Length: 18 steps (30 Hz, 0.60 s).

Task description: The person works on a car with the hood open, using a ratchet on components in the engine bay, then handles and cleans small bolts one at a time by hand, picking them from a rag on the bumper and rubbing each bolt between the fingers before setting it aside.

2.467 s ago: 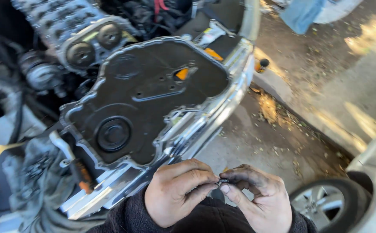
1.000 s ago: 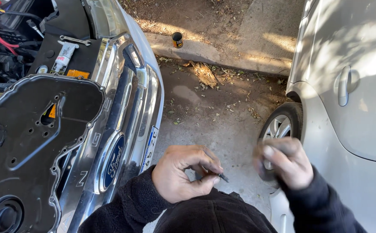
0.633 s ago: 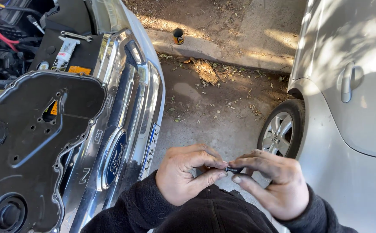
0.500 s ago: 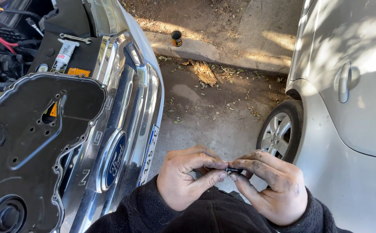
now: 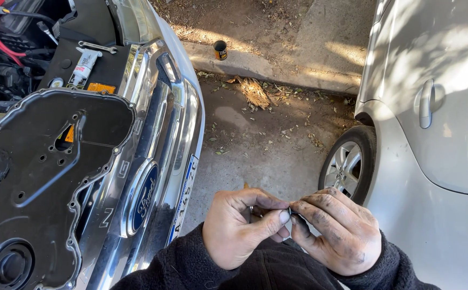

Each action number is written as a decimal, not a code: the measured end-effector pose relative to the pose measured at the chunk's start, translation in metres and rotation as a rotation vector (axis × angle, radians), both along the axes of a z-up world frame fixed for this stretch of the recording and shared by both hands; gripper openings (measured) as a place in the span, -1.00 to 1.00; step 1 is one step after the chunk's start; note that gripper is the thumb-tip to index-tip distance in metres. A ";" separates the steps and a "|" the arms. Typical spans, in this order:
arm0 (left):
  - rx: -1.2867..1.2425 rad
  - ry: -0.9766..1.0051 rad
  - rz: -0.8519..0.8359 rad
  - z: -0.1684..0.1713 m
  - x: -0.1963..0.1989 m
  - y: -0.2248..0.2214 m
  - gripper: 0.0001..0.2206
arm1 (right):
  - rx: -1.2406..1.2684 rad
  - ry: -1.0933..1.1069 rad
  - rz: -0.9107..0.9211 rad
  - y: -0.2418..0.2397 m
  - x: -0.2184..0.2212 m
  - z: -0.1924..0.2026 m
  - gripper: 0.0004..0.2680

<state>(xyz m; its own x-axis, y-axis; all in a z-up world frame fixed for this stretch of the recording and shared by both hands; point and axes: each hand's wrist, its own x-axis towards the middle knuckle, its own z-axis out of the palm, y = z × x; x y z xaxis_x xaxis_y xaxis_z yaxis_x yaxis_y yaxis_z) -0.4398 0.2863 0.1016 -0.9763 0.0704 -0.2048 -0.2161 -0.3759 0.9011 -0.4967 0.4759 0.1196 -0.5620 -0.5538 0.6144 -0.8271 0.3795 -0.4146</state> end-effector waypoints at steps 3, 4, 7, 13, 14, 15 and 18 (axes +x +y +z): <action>-0.212 0.148 0.002 0.015 0.000 0.003 -0.95 | -0.027 -0.124 -0.047 0.000 0.005 -0.003 -0.87; -0.211 0.149 -0.001 0.015 -0.001 0.003 -0.95 | -0.027 -0.124 -0.050 0.001 0.008 -0.003 -0.87; -0.381 0.271 0.026 0.016 0.000 0.002 -0.92 | -0.049 -0.367 -0.129 0.000 0.015 -0.005 -0.83; -0.137 0.146 -0.037 0.013 0.001 -0.004 -0.91 | 0.039 -0.228 -0.167 0.006 0.013 -0.009 -0.82; -0.223 0.206 -0.019 0.015 0.001 -0.004 -0.92 | 0.003 -0.433 -0.170 0.009 0.013 -0.005 -0.82; -0.309 0.265 0.001 0.016 0.002 -0.004 -0.92 | -0.034 -0.638 -0.170 0.013 0.013 -0.002 -0.81; -0.399 0.352 0.033 0.015 0.003 0.000 -0.89 | -0.156 -0.871 -0.064 0.018 0.012 0.000 -0.83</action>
<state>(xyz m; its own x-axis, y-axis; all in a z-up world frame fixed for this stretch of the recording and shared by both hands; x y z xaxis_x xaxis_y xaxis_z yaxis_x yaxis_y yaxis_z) -0.4366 0.2867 0.1166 -0.9912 0.0222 0.1307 0.1309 0.0090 0.9914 -0.4845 0.4943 0.1194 -0.8921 -0.4513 0.0197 -0.1729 0.3010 -0.9378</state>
